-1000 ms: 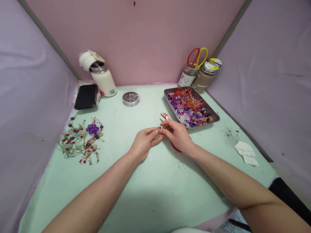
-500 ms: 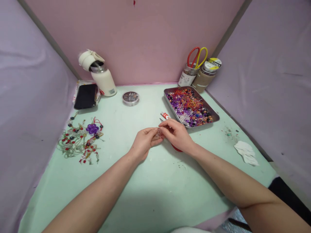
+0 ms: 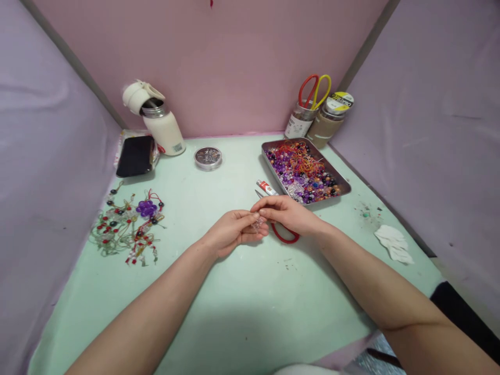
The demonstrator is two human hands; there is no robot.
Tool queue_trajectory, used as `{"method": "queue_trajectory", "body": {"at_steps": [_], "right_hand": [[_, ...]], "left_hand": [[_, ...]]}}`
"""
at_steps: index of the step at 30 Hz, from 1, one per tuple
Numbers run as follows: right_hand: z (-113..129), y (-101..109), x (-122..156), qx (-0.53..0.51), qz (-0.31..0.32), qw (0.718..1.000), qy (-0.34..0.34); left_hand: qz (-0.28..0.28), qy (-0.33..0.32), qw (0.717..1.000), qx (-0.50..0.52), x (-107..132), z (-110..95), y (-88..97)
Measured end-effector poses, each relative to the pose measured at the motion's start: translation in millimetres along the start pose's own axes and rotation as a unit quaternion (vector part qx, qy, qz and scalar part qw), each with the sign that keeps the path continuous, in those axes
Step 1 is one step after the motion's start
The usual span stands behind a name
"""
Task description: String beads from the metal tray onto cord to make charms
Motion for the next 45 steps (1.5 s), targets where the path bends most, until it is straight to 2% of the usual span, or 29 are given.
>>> {"method": "queue_trajectory", "body": {"at_steps": [4,8,13,16,26,31,37,42,45], "right_hand": [[-2.2,2.6,0.0,-0.013,-0.003,1.0,-0.013],[-0.9,7.1,-0.9,0.039,-0.031,0.999,0.002],[10.6,20.0,0.1,0.165,-0.152,0.971,0.086],[9.6,24.8,1.5,0.194,-0.2,0.955,0.1],[-1.2,26.6,-0.1,0.149,-0.212,0.961,0.097],[-5.0,29.5,-0.1,0.083,-0.221,0.966,0.103],[-2.4,36.2,3.2,0.019,-0.259,0.958,0.124],[0.4,37.9,5.8,-0.004,-0.281,0.953,0.115],[0.7,38.3,6.5,-0.01,-0.287,0.951,0.113]], "left_hand": [[0.009,0.006,1.0,0.002,-0.1,0.9,0.6],[0.014,0.012,1.0,-0.01,0.7,1.1,0.1],[0.019,0.034,0.999,-0.022,3.5,2.0,-3.3],[0.024,0.037,0.999,-0.022,4.1,2.2,-4.6],[0.038,0.026,0.999,0.003,0.3,4.4,-4.8],[0.009,0.005,0.998,0.06,-2.2,-0.3,1.9],[-0.029,-0.013,0.988,0.154,-5.3,-5.2,9.2],[-0.059,-0.018,0.975,0.215,-8.2,-8.7,18.9],[-0.068,-0.042,0.971,0.227,-8.5,-14.0,25.0]]}}
Point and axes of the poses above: each hand's wrist, its own x-axis away from the middle knuckle, its own y-axis out of the back of the hand, z = x × y, the point moved 8 cm from there along -x, towards the middle knuckle, and after that the axes turned 3 degrees about -x, right-handed, at the moved point
